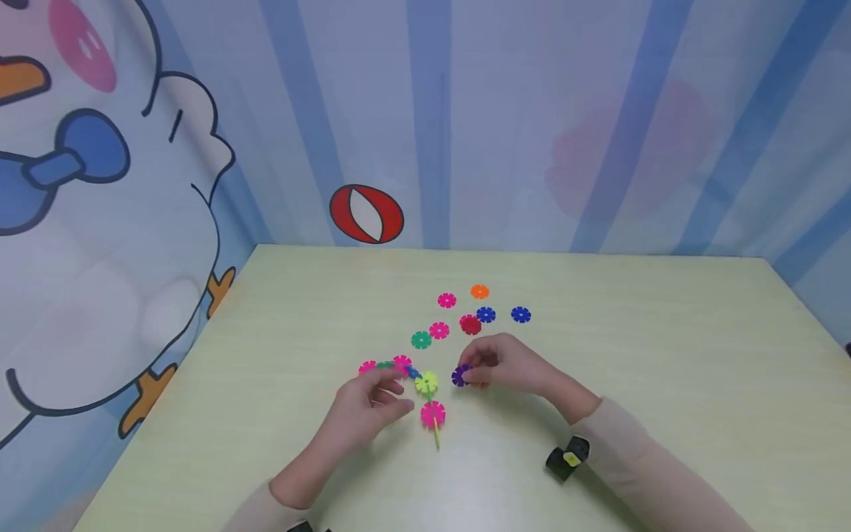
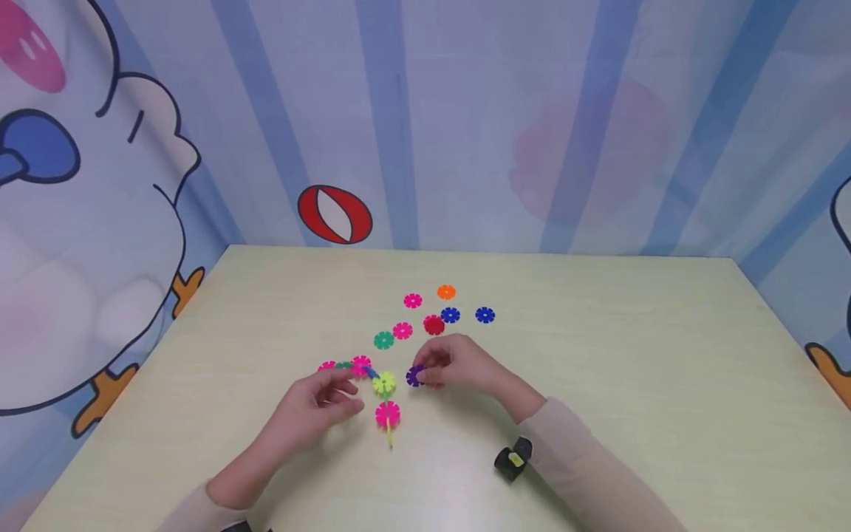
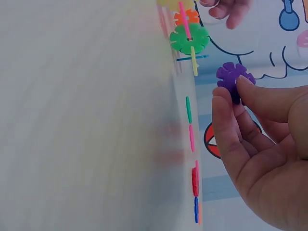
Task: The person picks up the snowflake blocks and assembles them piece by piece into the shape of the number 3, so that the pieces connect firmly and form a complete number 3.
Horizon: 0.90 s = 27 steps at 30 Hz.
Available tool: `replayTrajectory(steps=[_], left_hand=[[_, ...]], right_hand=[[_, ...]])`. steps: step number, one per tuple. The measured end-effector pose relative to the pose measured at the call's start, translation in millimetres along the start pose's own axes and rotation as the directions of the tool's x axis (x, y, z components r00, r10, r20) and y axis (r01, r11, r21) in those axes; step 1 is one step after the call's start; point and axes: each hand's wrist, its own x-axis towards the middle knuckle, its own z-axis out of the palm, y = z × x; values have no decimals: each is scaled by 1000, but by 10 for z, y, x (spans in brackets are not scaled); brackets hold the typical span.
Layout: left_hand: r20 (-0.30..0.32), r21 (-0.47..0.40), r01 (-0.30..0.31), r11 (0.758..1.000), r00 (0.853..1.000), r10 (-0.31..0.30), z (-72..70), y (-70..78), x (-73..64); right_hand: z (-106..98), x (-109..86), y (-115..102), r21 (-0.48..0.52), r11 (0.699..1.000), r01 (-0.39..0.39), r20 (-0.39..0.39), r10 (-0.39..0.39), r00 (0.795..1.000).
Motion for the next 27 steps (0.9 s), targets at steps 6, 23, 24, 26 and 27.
replayTrajectory(steps=[6,23,24,26,27], left_hand=[[56,7,38,999,998,-38,124,-67,-18],[196,-184,144,972,975,-107,245,-156,61],[200,-189,148,971,974,-110,249,-152,64],[209,-200,156,967,971,-113,253,-147,73],[213,-200,164,966,970,-121,256,-142,76]], right_hand=[[76,-31,2,30,999,-17,22,16,1000],[133,52,81,-14,1000,-17,69,17,997],[139,61,88,-17,1000,-15,77,16,997],[150,72,99,-22,1000,-15,90,17,996],[154,76,101,-22,1000,-13,96,16,995]])
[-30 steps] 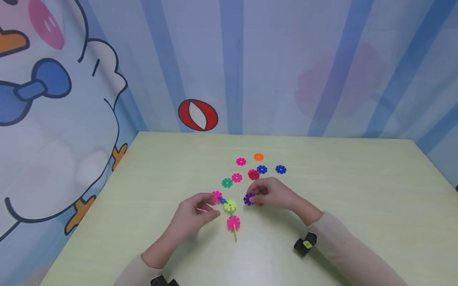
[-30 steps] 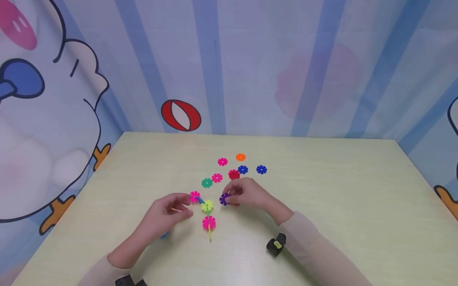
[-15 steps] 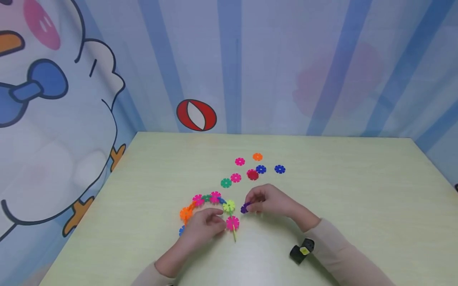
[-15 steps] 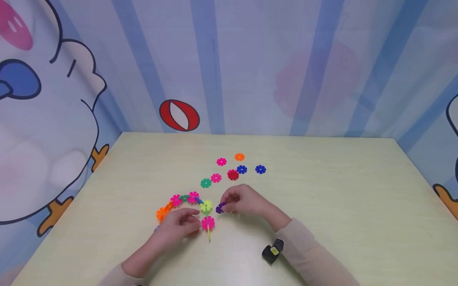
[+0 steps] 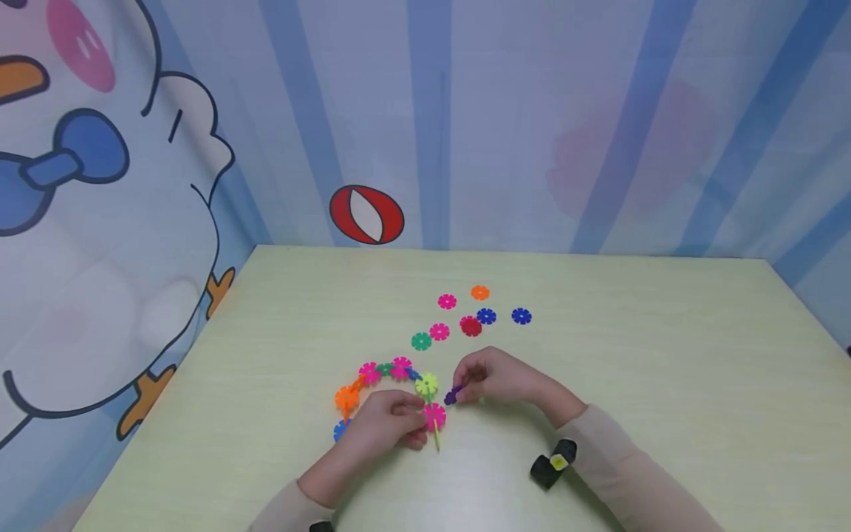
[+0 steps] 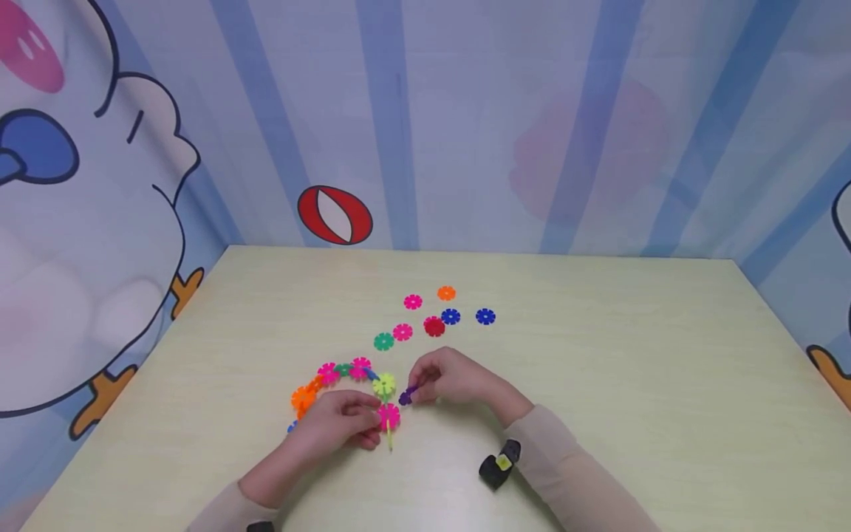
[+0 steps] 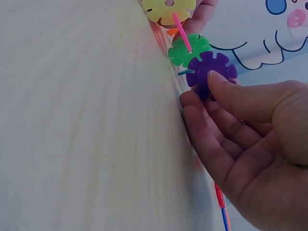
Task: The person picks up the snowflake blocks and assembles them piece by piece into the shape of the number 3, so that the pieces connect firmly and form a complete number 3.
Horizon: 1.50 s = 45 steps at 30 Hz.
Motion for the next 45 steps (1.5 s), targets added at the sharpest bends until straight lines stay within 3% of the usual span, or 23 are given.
replayTrajectory(steps=[10,22,30,37,45], left_hand=[[25,-40,19,999,1000,-18,7,-1,32],[32,-101,30,994,999,-27,16,-39,61],[20,-77,50,996,999,-48,29,-53,68],[21,-91,41,995,999,-39,21,-81,73],[-14,-127,32,991,999,-34,37,-88,71]], right_hand=[[29,-19,3,15,1000,-16,36,16,999],[40,26,-27,-44,999,-4,7,4,1000],[-9,129,-41,-57,998,-28,32,30,999],[-5,173,-61,-63,998,19,77,-14,997],[21,201,-38,-81,994,70,60,-65,996]])
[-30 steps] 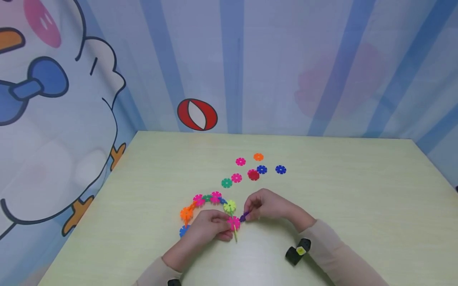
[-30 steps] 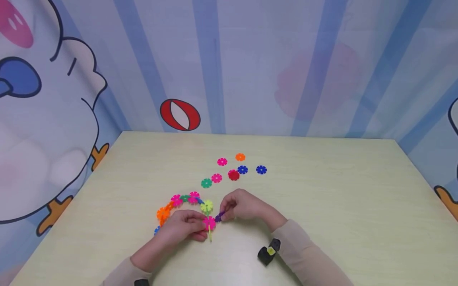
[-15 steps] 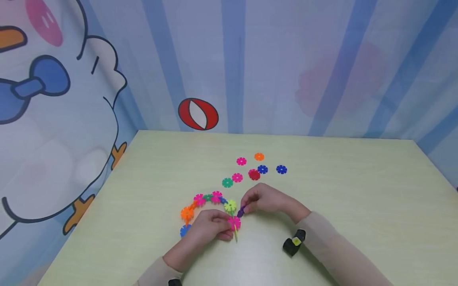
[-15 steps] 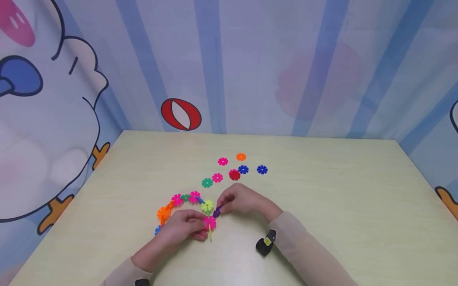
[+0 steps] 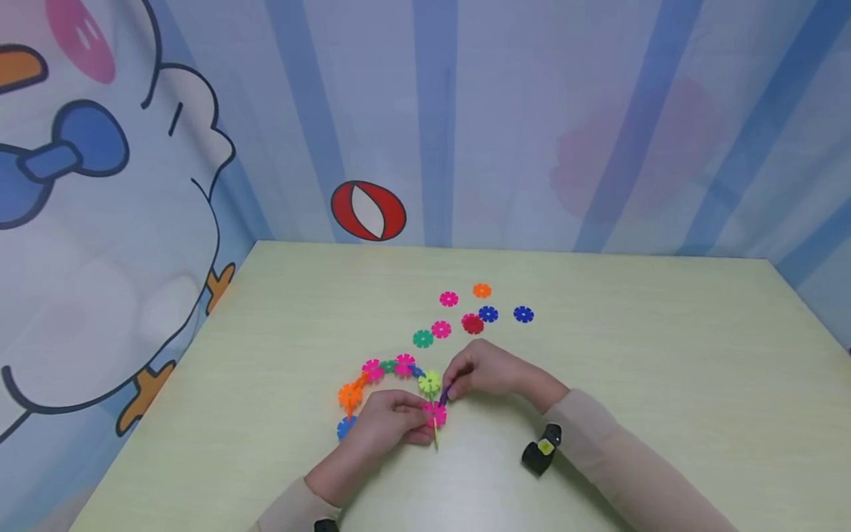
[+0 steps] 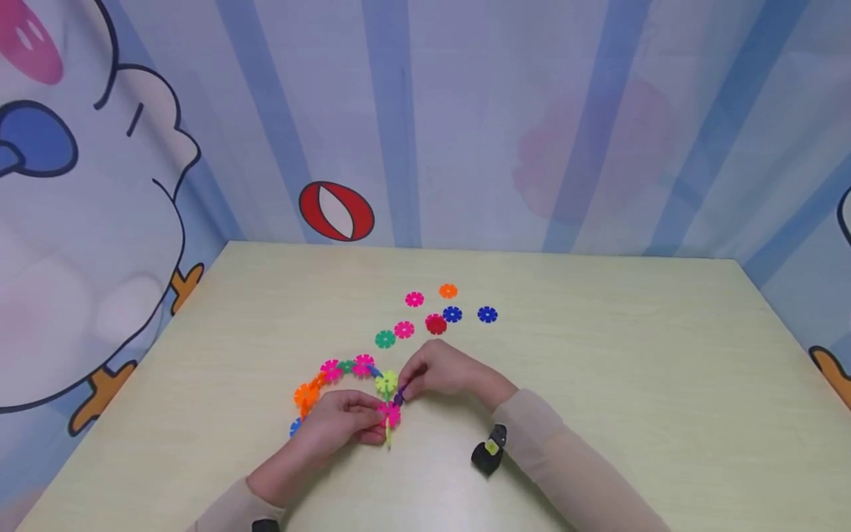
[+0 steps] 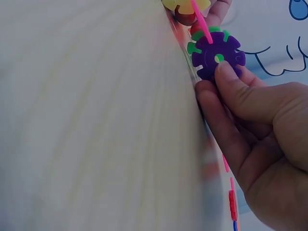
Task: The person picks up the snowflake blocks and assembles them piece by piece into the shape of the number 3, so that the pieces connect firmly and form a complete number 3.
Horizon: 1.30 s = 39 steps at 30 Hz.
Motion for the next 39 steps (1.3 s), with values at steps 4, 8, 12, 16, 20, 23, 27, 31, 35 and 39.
replayTrajectory(steps=[4,8,12,16,20,23,27,31,35,39], left_hand=[[-33,-23,6,1000,999,-7,22,4,-14],[-70,-42,22,999,997,-25,44,10,-24],[-92,-69,41,997,995,-47,62,17,-27],[-95,-95,42,995,994,-51,69,13,-27],[-93,-107,42,993,994,-52,71,11,-29],[-95,-106,48,993,994,-58,77,13,-34],[-110,-105,52,993,992,-63,87,6,-32],[-126,-120,57,991,989,-72,94,3,-14],[-124,-136,59,989,989,-76,87,1,-6],[-107,-127,57,990,992,-71,75,-4,-4]], right_hand=[[24,10,2,13,1000,-3,-24,3,1000],[49,8,-21,0,1000,5,-46,-5,999],[71,4,-40,-9,1000,10,-61,-10,998],[93,6,-40,3,1000,17,-65,-17,998],[107,8,-37,1,1000,26,-66,-26,997],[113,5,-39,3,1000,29,-67,-29,997],[126,7,-35,-5,999,39,-75,-39,996],[138,-4,-23,-38,999,38,-88,-42,995],[150,-25,-30,-54,998,26,-93,-31,995],[147,-41,-45,-46,998,33,-88,-37,995]])
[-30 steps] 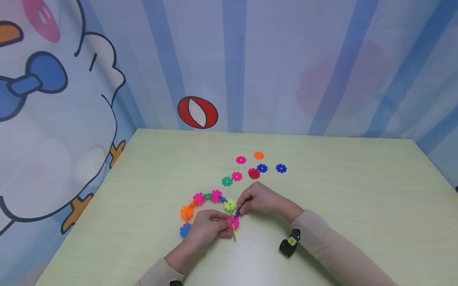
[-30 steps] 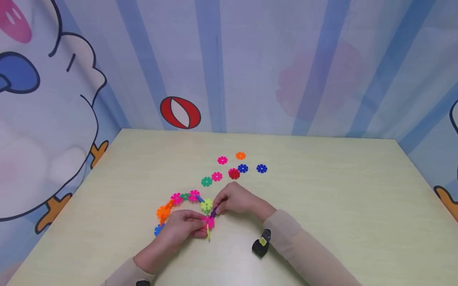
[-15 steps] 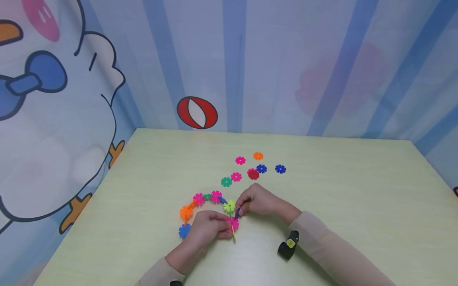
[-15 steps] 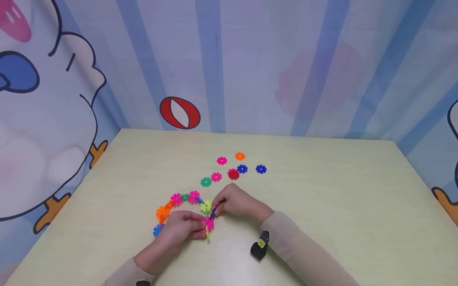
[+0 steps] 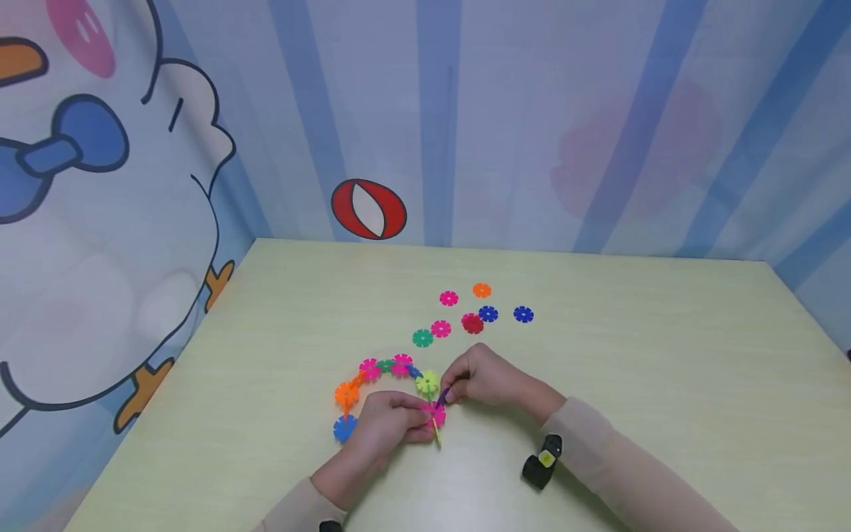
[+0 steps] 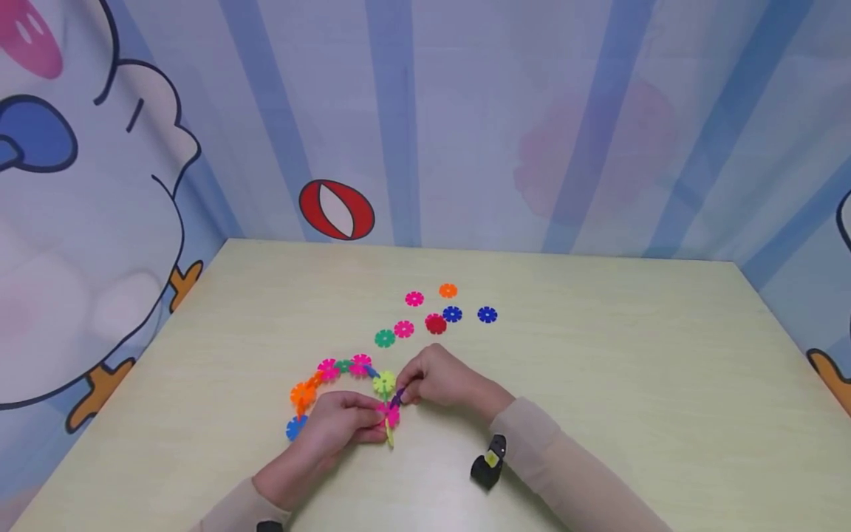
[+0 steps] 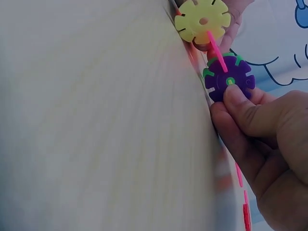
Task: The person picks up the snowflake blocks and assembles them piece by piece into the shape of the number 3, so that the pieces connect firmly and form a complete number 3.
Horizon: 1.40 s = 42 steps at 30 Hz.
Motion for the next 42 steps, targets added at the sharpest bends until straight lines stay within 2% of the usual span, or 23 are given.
replayTrajectory(steps=[6,11,16,20,23,29,37,42], left_hand=[[18,2,-13,1000,1000,13,-14,6,-5],[25,8,-22,1000,999,22,-16,13,-8],[35,24,-17,1000,999,16,-18,14,-10],[43,26,-20,999,999,19,-24,6,-8],[47,30,-22,999,999,21,-29,2,-7],[53,39,-29,999,998,27,-29,15,-21],[57,48,-25,999,998,23,-30,19,-20],[56,56,-22,998,998,18,-39,12,-19]], right_hand=[[-59,10,1,-3,1000,-2,54,2,999],[-220,36,-10,-82,996,-24,80,31,996],[-490,100,-12,-106,992,-69,-19,67,998],[-688,175,37,-81,990,-113,-116,103,988],[-773,236,102,-84,985,-151,-143,138,980],[-798,338,219,-113,970,-217,-142,200,969],[-750,400,277,-227,939,-259,-137,232,963],[-734,423,289,-253,926,-280,-141,251,958]])
